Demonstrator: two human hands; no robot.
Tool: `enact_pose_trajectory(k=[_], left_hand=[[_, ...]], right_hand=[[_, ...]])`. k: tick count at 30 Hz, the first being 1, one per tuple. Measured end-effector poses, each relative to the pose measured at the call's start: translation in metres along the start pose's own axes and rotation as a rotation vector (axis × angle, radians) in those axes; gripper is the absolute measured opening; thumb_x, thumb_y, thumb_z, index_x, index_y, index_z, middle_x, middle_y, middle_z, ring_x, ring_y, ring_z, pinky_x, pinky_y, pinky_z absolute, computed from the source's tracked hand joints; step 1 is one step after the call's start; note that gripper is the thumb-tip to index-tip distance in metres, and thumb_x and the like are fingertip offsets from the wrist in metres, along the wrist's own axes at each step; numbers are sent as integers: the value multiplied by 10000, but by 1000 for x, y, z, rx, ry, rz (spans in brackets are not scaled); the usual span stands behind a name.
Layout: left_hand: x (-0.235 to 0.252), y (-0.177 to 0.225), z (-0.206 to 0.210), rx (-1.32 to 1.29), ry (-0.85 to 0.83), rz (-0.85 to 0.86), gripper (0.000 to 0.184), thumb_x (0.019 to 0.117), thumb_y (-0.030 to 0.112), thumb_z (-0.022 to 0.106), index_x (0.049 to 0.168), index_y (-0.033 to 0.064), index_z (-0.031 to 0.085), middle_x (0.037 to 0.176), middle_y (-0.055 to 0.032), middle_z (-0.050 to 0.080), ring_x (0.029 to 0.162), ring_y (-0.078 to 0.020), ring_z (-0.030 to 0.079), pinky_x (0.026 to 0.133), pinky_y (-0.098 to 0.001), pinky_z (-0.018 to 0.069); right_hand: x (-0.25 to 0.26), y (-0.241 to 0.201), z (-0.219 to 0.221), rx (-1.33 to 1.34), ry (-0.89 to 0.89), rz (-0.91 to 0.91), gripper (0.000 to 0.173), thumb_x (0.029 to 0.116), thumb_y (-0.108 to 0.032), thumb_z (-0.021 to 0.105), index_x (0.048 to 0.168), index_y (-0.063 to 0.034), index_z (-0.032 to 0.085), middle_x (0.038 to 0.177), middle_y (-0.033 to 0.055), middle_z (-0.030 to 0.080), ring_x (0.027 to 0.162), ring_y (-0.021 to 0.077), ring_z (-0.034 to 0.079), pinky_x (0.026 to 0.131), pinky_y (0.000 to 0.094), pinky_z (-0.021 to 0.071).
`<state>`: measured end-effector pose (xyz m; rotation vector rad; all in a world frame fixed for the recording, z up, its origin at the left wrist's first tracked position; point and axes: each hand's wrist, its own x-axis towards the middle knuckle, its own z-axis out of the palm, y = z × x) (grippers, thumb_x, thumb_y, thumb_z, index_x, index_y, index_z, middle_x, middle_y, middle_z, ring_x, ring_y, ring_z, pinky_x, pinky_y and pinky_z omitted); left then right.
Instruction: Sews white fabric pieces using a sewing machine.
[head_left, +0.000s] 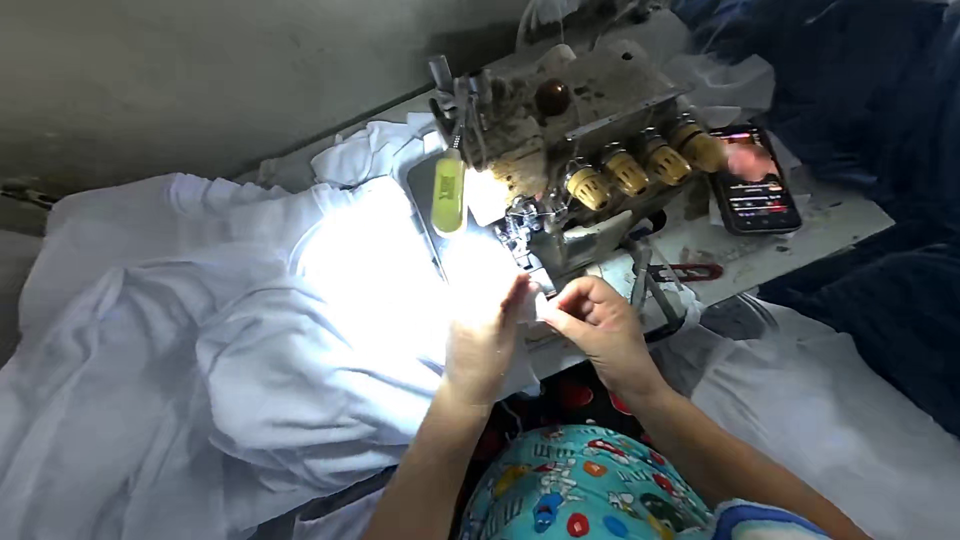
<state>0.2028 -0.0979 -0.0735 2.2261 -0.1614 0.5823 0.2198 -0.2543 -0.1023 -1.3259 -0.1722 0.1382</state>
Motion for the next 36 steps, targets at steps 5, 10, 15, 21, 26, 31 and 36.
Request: enact_pose_trajectory(k=[5,10,15,21,26,31,36], left_hand=[[-2,-2,15,49,100,6,121,938,133,721,1007,34,710,900,-36,712,805,-61,667,763,-215,562],[-17,13,10,232,9,-9,207,991,132,625,1096,39,778,1005,-104,747,923,-148,703,845,-251,555],[-27,18,16,317,1,-14,284,1006,169,579,1183,1,725,1080,-113,754,1025,-199,709,938,-313,539],[-11,7,15,338,41,56,165,983,118,597,988,24,733,882,-82,723,859,-177,686,812,-293,538],[-14,-1,7,280,25,73,197,987,119,604,993,19,774,923,-103,756,891,-173,715,854,-270,551],[4,-8,-7,290,-125,2,187,977,107,586,1027,41,753,974,-104,740,936,-228,712,851,-398,560],[21,-19,-14,278,-150,62,199,969,82,582,1047,20,755,1129,-147,723,1129,-306,665,1014,-482,482]], right_hand=[[-1,6,-7,9,17,-61,197,854,28,711,979,-91,616,860,-57,707,754,15,671,710,182,579],[-1,4,-12,-180,-63,-206,93,888,-51,716,972,-51,675,902,-64,715,786,-39,651,731,137,557],[15,3,-18,-622,-51,-458,170,968,-167,654,983,-72,795,897,38,736,814,31,646,767,186,522],[23,1,-20,-897,-71,-568,223,988,-197,608,963,-83,798,824,67,742,764,160,692,722,308,554],[12,1,-21,-975,-116,-573,289,1005,-247,578,1090,-56,778,821,81,747,740,195,706,723,333,570],[15,-1,-19,-1039,-147,-567,322,1006,-272,568,1118,-49,772,778,84,732,701,212,698,693,350,566],[14,-8,-18,-1033,-233,-502,368,1009,-302,549,1171,-39,749,809,83,728,695,217,685,674,364,565]])
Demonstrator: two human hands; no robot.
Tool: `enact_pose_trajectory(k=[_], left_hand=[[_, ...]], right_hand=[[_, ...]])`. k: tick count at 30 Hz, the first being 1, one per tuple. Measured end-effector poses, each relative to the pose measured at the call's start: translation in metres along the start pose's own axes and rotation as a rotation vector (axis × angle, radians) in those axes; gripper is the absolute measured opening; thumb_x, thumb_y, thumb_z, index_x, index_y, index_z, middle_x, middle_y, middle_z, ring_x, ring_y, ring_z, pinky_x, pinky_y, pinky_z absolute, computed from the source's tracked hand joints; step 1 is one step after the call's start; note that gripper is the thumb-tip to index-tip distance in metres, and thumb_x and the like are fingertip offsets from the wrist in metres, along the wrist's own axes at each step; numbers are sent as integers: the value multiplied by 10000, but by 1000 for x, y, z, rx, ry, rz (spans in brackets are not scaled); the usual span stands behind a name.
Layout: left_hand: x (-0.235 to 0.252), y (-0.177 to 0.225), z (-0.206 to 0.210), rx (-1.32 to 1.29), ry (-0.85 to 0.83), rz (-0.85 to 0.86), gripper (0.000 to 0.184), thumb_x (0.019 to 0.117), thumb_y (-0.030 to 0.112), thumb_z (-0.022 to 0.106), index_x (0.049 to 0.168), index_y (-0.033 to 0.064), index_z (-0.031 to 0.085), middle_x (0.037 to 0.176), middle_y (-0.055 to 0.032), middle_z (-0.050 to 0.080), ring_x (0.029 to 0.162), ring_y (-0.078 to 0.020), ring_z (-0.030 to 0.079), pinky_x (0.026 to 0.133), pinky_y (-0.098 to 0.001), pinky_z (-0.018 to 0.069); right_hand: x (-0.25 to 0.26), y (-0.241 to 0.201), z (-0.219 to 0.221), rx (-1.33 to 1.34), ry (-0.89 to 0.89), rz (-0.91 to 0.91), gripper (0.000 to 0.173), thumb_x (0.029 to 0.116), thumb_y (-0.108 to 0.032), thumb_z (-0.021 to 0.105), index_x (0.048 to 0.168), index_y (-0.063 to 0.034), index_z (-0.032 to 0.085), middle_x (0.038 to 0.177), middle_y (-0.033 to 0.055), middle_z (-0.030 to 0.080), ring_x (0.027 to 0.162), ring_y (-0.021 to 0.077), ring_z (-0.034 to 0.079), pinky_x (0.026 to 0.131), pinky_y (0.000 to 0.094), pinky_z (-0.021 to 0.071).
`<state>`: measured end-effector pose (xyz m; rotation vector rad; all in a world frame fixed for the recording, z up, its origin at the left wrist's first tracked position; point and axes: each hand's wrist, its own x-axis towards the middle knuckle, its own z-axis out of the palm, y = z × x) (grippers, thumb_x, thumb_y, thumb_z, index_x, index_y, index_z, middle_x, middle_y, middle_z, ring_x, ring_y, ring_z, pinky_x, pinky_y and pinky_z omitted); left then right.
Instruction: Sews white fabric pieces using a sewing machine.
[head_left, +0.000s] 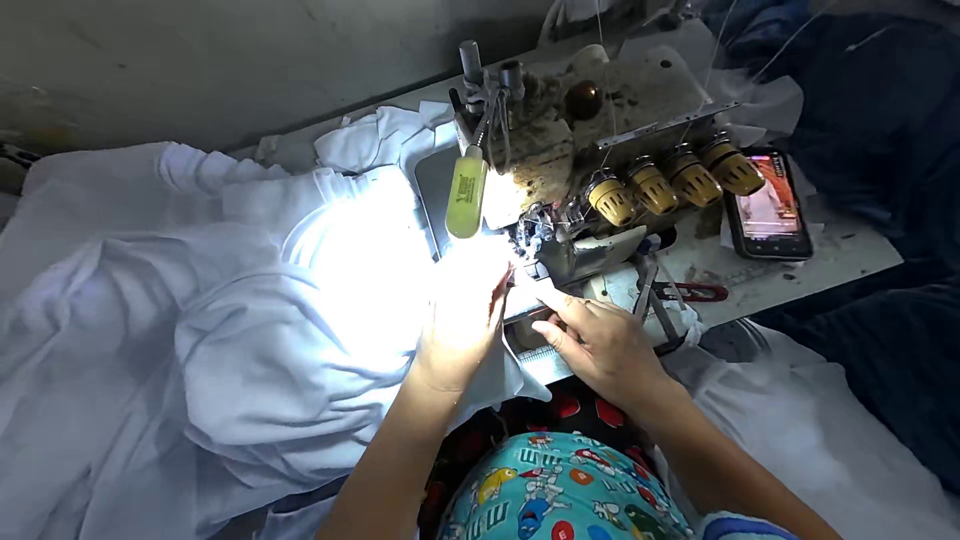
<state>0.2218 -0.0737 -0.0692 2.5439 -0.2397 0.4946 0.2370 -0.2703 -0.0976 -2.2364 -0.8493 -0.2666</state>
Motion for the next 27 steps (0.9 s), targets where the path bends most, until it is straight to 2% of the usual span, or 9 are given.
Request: enact_pose_trajectory(k=[7,10,12,15,18,20,22,24,27], left_hand=[[15,-14,-8,34,-37,33,188,976,71,591,1071,-8,732,1074,-180,707,1058,-324,678,954,-475,523],[19,-16,-14,118,-60,-59,208,1017,112,575,1141,3,701,1187,-205,674,1180,-381,621,1053,-549,453],[14,-21,-15,157,2,-98,231,1009,114,570,1159,-11,693,1188,-218,680,1170,-394,628,1026,-564,462],[-10,-16,-28,62,110,-181,268,945,59,591,1180,-38,676,1178,-204,690,1159,-313,643,1040,-467,480],[-35,8,-42,189,85,-190,160,946,72,615,987,-21,740,891,-164,711,841,-293,700,781,-430,580],[-46,35,-48,155,-11,-182,191,962,127,599,927,22,755,800,-115,724,724,-229,704,684,-373,577],[-51,50,-41,10,-84,-166,226,980,198,579,934,88,770,799,-25,737,711,-90,699,652,-244,570],[-49,54,-29,-137,-113,-134,224,1001,235,572,992,107,755,879,11,739,798,-27,689,733,-177,566],[-31,61,-20,-61,-150,-138,301,1039,329,531,1066,105,731,830,-9,714,697,-96,667,615,-259,544]], right_hand=[[-11,1,-12,148,-71,-13,331,1018,-234,542,1225,-35,707,826,56,711,705,154,660,677,297,561],[-11,-2,-15,218,-90,-57,311,1035,-222,538,1238,-58,708,862,61,724,730,139,667,703,291,561],[-10,-4,-15,274,-67,-90,270,1040,-215,550,1179,-67,729,887,58,734,757,118,673,728,270,560],[-9,-7,-8,366,-13,-136,188,1019,-174,595,1094,-84,742,963,64,728,845,93,672,771,230,552],[-7,-11,0,361,-6,-199,209,1028,-144,586,1188,-101,714,1191,105,706,1057,144,691,870,273,577],[-4,-12,3,283,-9,-261,227,1046,-149,553,1216,-101,695,1201,118,719,1049,197,713,851,321,589],[-1,-6,2,230,-12,-311,193,1034,-143,560,1142,-91,711,1097,110,750,956,214,734,801,335,593],[1,5,-5,234,-26,-297,146,1003,-129,593,1033,-90,730,992,82,755,932,200,727,816,343,586],[3,21,-19,229,-4,-216,125,959,-96,612,963,-67,733,969,94,740,953,204,710,841,350,573]])
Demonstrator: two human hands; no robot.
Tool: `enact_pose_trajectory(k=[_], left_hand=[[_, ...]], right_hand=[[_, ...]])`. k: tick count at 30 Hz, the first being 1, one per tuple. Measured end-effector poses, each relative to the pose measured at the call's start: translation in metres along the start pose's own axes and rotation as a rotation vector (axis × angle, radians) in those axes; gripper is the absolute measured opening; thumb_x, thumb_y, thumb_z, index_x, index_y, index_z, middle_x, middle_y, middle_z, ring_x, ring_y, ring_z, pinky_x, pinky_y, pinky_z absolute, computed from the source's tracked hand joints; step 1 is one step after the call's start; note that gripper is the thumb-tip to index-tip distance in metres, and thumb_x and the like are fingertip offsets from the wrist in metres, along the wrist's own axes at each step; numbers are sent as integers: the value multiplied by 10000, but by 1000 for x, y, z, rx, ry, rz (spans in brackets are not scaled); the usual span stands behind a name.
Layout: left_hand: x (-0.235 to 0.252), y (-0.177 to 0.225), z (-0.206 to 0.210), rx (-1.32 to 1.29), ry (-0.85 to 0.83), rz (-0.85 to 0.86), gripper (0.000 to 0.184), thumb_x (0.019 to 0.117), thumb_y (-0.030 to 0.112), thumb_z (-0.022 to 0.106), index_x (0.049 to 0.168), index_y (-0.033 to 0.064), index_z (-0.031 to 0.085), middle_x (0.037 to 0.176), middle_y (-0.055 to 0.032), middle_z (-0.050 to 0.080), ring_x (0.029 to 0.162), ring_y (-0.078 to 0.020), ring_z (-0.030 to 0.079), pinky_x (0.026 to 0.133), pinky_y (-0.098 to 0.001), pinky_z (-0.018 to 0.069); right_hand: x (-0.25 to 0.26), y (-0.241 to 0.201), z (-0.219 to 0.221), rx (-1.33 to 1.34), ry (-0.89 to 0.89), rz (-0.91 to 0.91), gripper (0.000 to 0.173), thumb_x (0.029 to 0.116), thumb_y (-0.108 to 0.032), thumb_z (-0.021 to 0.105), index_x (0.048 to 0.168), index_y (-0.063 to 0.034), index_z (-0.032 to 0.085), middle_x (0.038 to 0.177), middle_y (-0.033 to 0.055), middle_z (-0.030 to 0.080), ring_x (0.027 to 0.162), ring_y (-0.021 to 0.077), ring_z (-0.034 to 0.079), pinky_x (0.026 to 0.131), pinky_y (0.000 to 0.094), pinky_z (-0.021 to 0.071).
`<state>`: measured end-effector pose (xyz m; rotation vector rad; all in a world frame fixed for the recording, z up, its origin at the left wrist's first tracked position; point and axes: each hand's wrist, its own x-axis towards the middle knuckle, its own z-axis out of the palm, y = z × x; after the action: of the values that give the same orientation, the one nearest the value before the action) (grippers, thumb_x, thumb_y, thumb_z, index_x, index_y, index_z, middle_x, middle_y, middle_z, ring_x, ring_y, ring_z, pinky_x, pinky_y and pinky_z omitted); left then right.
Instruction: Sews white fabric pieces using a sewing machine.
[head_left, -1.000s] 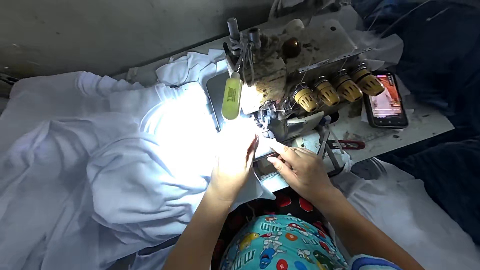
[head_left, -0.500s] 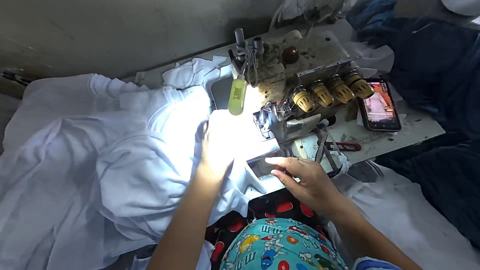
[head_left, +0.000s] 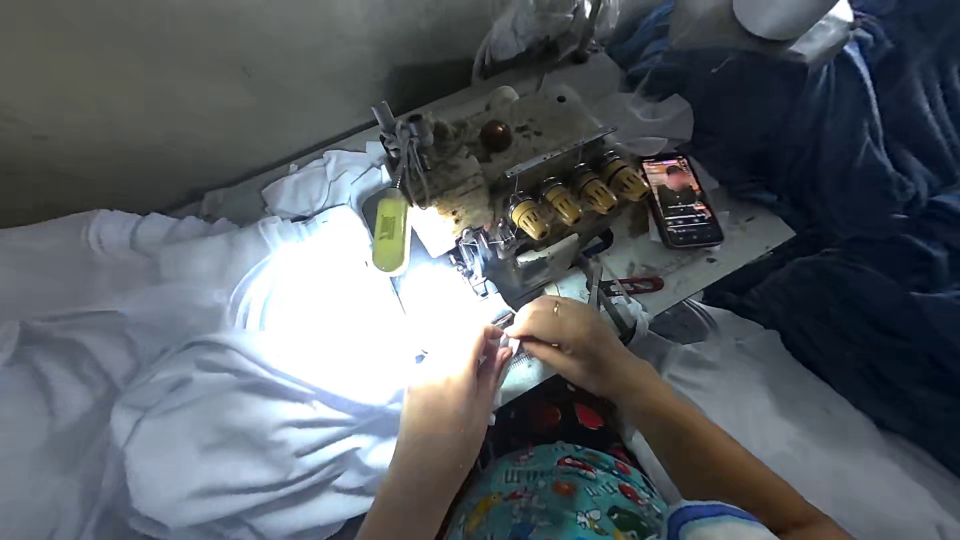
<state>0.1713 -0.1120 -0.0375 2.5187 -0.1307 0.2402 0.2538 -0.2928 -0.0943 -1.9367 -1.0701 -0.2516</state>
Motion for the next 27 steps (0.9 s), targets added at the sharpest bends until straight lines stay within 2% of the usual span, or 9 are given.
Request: enact_pose_trajectory(k=[2,3,7,9,12,14,16,20,27], left_hand=[[9,6,2,67,-59,-40,404,1054,410,469,989,105,725,700,-26,648,599,-162,640,509,-352,502],[12,6,5,79,-132,-69,461,1060,469,423,953,123,709,687,-14,625,608,-163,636,517,-373,505],[19,-6,14,-61,-347,-80,306,1022,380,553,952,122,701,787,-1,658,742,-138,658,674,-386,542],[14,-11,11,-194,-349,-48,267,1010,334,592,972,91,696,818,-9,660,752,-103,638,710,-323,537],[2,-21,0,-537,-358,-81,138,981,219,636,1002,84,647,875,38,635,783,15,610,728,-162,533],[-8,-25,-8,-686,-321,-125,127,970,164,648,1064,79,639,917,61,662,820,38,630,749,-138,546],[-13,-28,-15,-713,-264,-151,213,968,177,652,1141,54,639,939,70,699,829,41,654,754,-141,560],[-17,-28,-24,-693,-101,-186,128,959,194,664,1029,87,677,827,123,701,734,66,646,681,-117,551],[-14,-26,-28,-628,64,-133,43,918,151,690,951,133,710,847,157,713,784,79,659,738,-116,557]], right_hand=[[-2,4,-6,-41,28,31,129,958,-89,603,964,-64,729,974,96,740,945,194,709,833,330,571],[-5,5,-8,-51,35,39,133,964,-96,599,974,-69,729,971,91,739,936,182,706,828,314,567],[-27,19,-25,-49,43,166,229,975,-210,645,1151,-81,715,979,99,713,788,157,665,696,310,567],[-42,36,-57,-173,116,335,315,963,-237,653,1207,-45,710,1027,144,711,797,220,686,693,397,592],[-55,70,-118,-458,222,631,320,1055,-139,502,1294,18,645,1224,287,637,1073,452,645,879,616,534],[-63,92,-143,-576,237,835,358,1070,-123,434,1355,-23,625,1364,325,541,1263,542,510,997,712,413],[-68,107,-154,-631,223,913,368,1059,-98,423,1351,-48,642,1424,318,502,1324,564,438,1025,740,353],[-68,121,-156,-657,195,900,366,1057,-107,431,1342,-68,658,1450,290,498,1321,559,435,1005,744,349],[-64,127,-156,-644,166,925,345,1062,-135,445,1318,-53,662,1479,290,468,1321,562,428,991,748,346]])
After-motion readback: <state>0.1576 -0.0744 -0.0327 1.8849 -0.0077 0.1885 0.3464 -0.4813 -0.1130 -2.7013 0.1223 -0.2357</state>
